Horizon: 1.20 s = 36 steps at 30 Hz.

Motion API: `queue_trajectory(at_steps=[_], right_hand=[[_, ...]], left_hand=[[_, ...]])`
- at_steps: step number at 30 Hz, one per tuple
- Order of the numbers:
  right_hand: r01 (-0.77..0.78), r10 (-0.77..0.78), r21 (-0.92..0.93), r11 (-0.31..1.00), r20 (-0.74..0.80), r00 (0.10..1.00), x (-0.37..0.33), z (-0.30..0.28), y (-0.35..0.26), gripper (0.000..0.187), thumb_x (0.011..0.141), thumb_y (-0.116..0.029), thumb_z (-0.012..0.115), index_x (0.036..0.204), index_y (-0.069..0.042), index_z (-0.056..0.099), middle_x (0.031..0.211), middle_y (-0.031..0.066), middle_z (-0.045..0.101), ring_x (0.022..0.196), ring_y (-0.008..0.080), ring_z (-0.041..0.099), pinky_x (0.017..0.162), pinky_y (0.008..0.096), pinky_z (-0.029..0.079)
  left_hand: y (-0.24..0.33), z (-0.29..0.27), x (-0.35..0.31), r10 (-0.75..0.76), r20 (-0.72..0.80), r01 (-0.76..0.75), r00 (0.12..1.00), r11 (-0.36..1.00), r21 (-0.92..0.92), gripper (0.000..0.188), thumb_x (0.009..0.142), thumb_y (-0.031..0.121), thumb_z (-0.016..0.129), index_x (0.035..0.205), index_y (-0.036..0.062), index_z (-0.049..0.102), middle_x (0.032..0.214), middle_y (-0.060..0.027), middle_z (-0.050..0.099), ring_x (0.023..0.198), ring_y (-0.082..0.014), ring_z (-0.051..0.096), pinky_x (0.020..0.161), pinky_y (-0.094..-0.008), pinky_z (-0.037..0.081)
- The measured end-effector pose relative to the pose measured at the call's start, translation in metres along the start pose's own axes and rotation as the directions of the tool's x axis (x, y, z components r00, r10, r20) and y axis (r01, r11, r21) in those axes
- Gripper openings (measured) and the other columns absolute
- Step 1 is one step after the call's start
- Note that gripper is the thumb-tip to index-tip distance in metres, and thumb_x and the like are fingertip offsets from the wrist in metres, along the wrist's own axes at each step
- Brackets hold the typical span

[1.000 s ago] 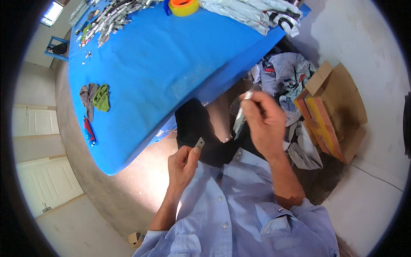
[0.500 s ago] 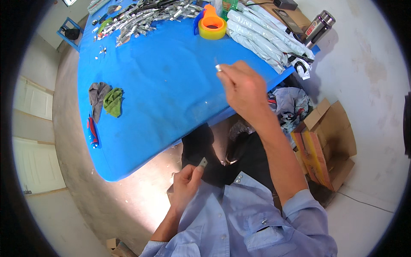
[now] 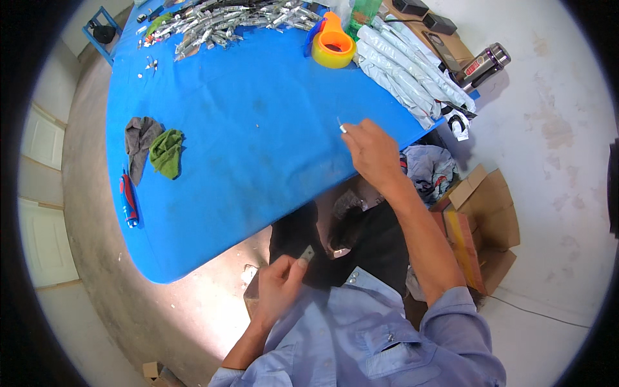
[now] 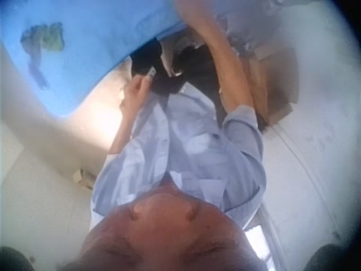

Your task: The person wipes a metal tool part with a cloth, applies adhesive from a tube, and fits components together by hand.

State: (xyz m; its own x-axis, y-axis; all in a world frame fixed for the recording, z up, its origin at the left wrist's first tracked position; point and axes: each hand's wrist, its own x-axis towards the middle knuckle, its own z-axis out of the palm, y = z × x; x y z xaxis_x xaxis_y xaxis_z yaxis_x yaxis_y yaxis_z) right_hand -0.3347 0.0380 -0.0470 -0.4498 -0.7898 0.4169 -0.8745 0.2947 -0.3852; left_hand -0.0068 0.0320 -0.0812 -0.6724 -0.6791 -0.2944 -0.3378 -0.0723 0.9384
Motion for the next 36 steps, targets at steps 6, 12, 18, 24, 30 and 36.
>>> queue_trajectory(at_steps=[6,12,18,24,30,36], right_hand=[[-0.517,0.58,0.824,0.233,0.309,0.754,-0.047,-0.036,-0.017,0.035,0.109,-0.03,0.055,0.111,0.001,0.072,0.085,-0.0002,0.061,0.074,0.0086,0.057,0.064,0.0268,0.048],[-0.258,0.597,0.877,-0.406,0.468,0.652,-0.121,-0.044,-0.058,0.034,0.109,-0.027,0.053,0.121,0.002,0.064,0.089,0.003,0.064,0.063,0.0078,0.055,0.05,0.0216,0.042],[-0.082,0.457,0.725,-0.683,0.512,0.728,-0.149,-0.065,-0.071,0.031,0.109,-0.029,0.053,0.118,0.0,0.061,0.088,0.0042,0.06,0.064,0.01,0.056,0.05,0.0234,0.04],[-0.084,0.348,0.63,-0.772,0.53,0.773,-0.177,-0.08,-0.074,0.033,0.11,-0.031,0.05,0.115,0.0,0.061,0.086,0.0036,0.057,0.062,0.009,0.053,0.05,0.0223,0.039],[-0.052,0.277,0.558,-0.828,0.488,0.828,-0.197,-0.079,-0.074,0.035,0.111,-0.031,0.047,0.115,0.001,0.06,0.085,0.0039,0.057,0.065,0.0095,0.053,0.055,0.0224,0.044],[-0.06,0.34,0.619,-0.783,0.506,0.793,-0.198,-0.097,-0.085,0.033,0.109,-0.029,0.05,0.115,0.001,0.063,0.084,0.0021,0.055,0.063,0.0084,0.045,0.054,0.0223,0.037]], left_hand=[[0.006,-0.004,0.007,0.037,0.005,-0.036,0.999,0.991,-0.125,0.034,0.106,0.028,0.063,0.08,0.0053,0.062,0.062,0.0011,0.058,0.054,-0.0051,0.05,0.05,-0.0232,0.037],[0.037,0.013,-0.006,-0.061,0.169,0.104,0.984,0.96,-0.26,0.03,0.106,0.029,0.063,0.089,0.0038,0.064,0.069,-0.0006,0.062,0.062,-0.0052,0.053,0.055,-0.0219,0.04],[0.059,0.036,-0.021,0.013,0.226,0.029,0.974,0.983,-0.18,0.031,0.107,0.029,0.062,0.089,0.0032,0.064,0.07,-0.0002,0.062,0.061,-0.0042,0.052,0.055,-0.0208,0.039],[0.084,0.067,-0.04,0.064,0.301,-0.023,0.952,0.99,-0.139,0.029,0.106,0.027,0.063,0.089,0.0034,0.065,0.069,0.001,0.062,0.061,-0.0031,0.051,0.054,-0.0207,0.038],[0.093,0.088,-0.047,0.158,0.347,-0.141,0.925,0.987,-0.073,0.032,0.107,0.028,0.061,0.086,0.0043,0.062,0.065,-0.0026,0.062,0.054,-0.0055,0.052,0.049,-0.0222,0.039],[0.097,0.096,-0.048,0.169,0.383,-0.17,0.908,0.985,-0.032,0.032,0.107,0.028,0.061,0.085,0.0044,0.062,0.064,-0.0015,0.06,0.054,-0.0055,0.05,0.049,-0.0225,0.038]])
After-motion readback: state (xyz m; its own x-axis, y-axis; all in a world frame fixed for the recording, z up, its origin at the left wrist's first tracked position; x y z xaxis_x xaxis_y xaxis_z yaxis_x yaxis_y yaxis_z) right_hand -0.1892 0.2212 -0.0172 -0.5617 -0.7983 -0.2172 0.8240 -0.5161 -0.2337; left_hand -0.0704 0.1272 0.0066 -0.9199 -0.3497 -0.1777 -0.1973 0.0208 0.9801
